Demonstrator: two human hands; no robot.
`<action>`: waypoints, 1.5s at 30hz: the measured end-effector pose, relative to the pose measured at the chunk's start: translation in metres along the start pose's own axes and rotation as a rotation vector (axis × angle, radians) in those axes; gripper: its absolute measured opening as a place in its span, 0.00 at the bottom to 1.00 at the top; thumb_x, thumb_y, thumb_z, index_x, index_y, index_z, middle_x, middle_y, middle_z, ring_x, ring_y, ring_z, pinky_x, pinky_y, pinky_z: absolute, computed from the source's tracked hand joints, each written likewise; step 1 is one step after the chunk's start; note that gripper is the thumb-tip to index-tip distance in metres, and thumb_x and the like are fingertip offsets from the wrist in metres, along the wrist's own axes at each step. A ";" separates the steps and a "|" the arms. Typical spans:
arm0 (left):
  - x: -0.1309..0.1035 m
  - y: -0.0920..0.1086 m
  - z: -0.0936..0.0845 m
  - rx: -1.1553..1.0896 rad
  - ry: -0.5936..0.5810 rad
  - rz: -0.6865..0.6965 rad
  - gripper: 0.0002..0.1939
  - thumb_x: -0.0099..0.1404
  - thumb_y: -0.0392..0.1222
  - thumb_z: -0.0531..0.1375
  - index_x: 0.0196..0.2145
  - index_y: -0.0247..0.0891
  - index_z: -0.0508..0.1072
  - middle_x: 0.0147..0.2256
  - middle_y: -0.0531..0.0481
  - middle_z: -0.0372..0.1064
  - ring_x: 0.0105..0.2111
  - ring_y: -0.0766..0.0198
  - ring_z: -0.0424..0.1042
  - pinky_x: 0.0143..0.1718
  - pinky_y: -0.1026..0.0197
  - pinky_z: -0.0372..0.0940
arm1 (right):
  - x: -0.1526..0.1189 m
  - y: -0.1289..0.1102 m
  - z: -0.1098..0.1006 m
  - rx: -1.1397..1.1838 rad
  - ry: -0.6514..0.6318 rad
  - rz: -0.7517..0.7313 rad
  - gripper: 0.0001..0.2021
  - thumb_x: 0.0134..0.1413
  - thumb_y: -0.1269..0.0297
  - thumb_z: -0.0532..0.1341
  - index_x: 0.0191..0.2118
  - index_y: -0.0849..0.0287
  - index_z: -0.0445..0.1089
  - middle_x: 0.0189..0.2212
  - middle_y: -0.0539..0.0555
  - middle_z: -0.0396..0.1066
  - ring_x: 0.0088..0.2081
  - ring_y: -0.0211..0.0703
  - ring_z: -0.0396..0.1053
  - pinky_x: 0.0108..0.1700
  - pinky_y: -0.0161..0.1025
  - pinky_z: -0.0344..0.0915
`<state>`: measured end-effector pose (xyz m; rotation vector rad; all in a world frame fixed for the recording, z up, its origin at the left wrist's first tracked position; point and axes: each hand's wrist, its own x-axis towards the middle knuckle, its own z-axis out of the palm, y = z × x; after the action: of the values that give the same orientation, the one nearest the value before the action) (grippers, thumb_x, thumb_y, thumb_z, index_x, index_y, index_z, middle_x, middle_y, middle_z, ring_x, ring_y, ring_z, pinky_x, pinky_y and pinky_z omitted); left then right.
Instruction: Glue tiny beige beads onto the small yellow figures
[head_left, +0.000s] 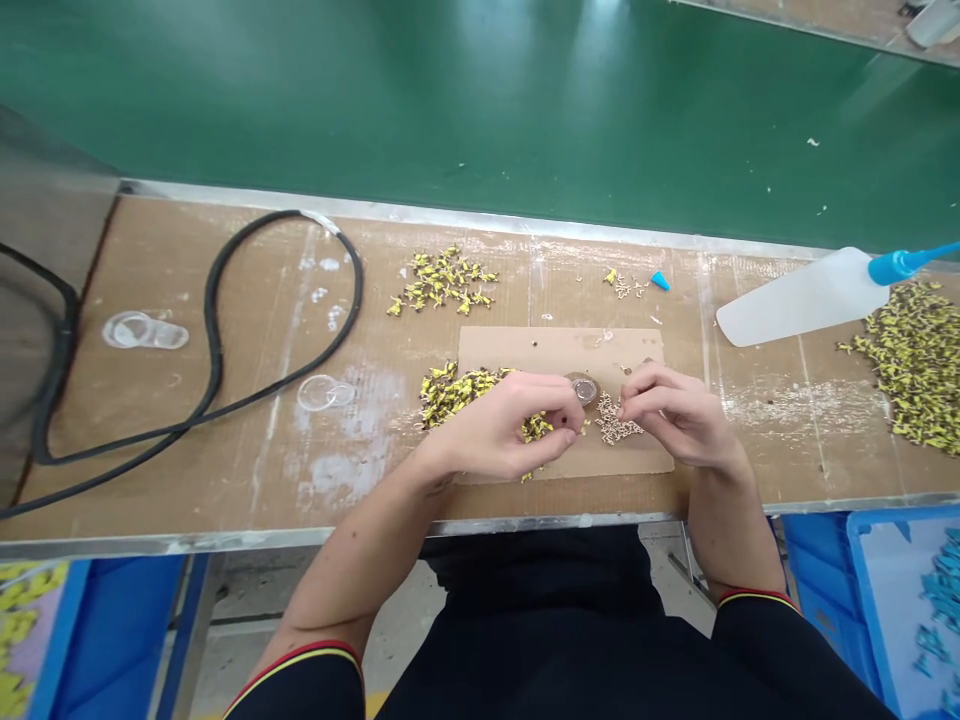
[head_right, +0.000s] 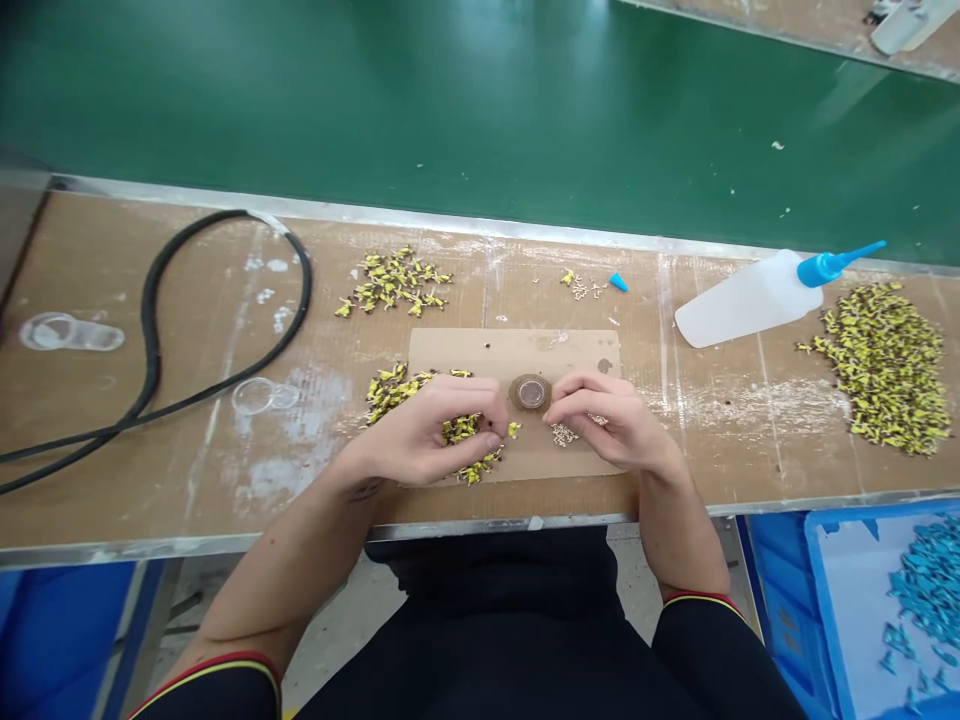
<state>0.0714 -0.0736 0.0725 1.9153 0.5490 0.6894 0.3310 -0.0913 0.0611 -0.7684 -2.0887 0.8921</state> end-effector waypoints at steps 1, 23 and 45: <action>0.001 -0.001 0.002 -0.001 0.006 -0.003 0.07 0.65 0.31 0.56 0.32 0.36 0.72 0.28 0.52 0.72 0.28 0.69 0.68 0.33 0.65 0.63 | 0.000 0.000 0.004 0.017 0.019 -0.009 0.11 0.63 0.78 0.60 0.43 0.54 0.74 0.37 0.52 0.74 0.37 0.39 0.74 0.37 0.37 0.72; 0.003 0.001 0.013 -0.068 0.073 -0.070 0.09 0.70 0.37 0.58 0.31 0.37 0.73 0.27 0.53 0.71 0.28 0.68 0.68 0.33 0.65 0.63 | 0.009 -0.008 0.032 -0.159 0.224 -0.134 0.09 0.59 0.73 0.67 0.43 0.52 0.74 0.31 0.51 0.76 0.30 0.41 0.74 0.31 0.40 0.72; -0.009 -0.030 -0.018 0.113 0.581 -0.199 0.07 0.66 0.40 0.64 0.41 0.37 0.76 0.34 0.50 0.77 0.35 0.65 0.76 0.40 0.60 0.72 | 0.005 0.017 0.010 -0.362 -0.062 0.288 0.07 0.64 0.67 0.60 0.34 0.56 0.72 0.31 0.53 0.77 0.32 0.41 0.72 0.36 0.40 0.67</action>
<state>0.0504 -0.0556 0.0494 1.7176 1.1433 1.1067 0.3240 -0.0817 0.0447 -1.2713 -2.2617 0.6961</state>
